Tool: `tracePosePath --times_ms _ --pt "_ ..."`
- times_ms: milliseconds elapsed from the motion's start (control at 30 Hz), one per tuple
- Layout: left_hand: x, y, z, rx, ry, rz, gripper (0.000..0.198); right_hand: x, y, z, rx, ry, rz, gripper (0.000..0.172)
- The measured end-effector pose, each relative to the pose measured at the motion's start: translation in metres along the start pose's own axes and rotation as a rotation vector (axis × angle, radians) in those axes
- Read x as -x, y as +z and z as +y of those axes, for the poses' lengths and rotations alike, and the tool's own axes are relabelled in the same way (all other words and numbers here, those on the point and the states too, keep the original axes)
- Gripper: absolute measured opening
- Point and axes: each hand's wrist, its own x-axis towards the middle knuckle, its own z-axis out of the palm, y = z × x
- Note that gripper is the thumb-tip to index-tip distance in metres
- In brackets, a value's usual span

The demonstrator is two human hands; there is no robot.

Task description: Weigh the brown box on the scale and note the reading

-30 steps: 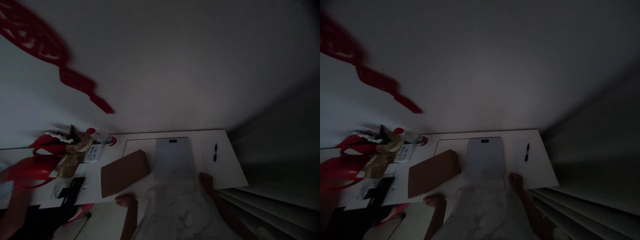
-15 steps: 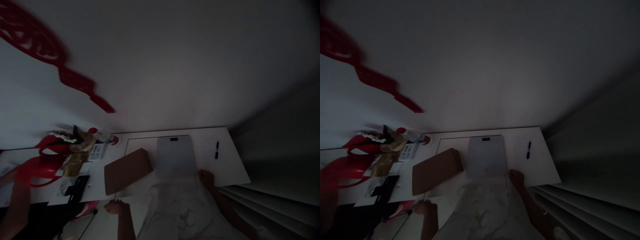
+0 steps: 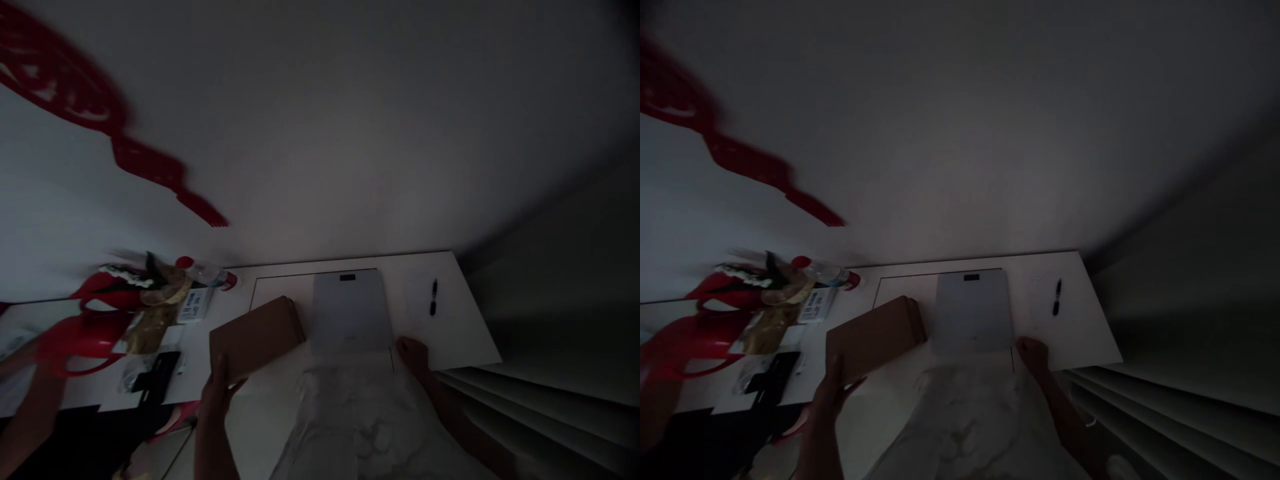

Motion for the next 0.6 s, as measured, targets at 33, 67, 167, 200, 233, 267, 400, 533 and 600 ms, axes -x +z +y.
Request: tracePosePath --times_ms 33,67,167,200,233,267,400,533,600 --pt "-0.001 -0.001 -0.001 0.012 -0.002 0.015 0.042 0.000 0.001 0.001 0.007 -0.002 0.002 0.051" --pt "-0.002 -0.002 -0.003 0.012 0.010 0.026 0.043 0.000 0.002 0.002 0.007 -0.007 0.004 0.051" --pt "-0.004 -0.005 -0.009 0.003 0.046 0.039 0.049 0.000 0.001 0.006 -0.032 -0.012 0.014 0.052" --pt "-0.004 -0.005 -0.010 0.003 0.056 0.042 0.052 0.000 -0.001 0.006 -0.059 -0.003 0.020 0.054" --pt "-0.005 -0.006 -0.012 0.004 0.062 0.047 0.055 -0.002 -0.003 0.003 -0.095 0.009 0.024 0.056" --pt "-0.005 -0.007 -0.013 0.008 0.065 0.051 0.058 -0.004 -0.005 -0.003 -0.146 0.020 0.023 0.057" --pt "-0.002 -0.008 -0.013 0.034 0.049 0.058 0.060 -0.019 -0.013 -0.070 -0.576 -0.027 -0.146 0.059" --pt "0.006 -0.004 -0.009 0.075 0.067 0.054 0.057 -0.035 0.000 -0.184 -0.997 -0.235 -0.596 0.073" --pt "0.012 -0.001 -0.008 0.085 0.085 0.054 0.053 -0.037 0.012 -0.234 -1.041 -0.280 -0.860 0.092"
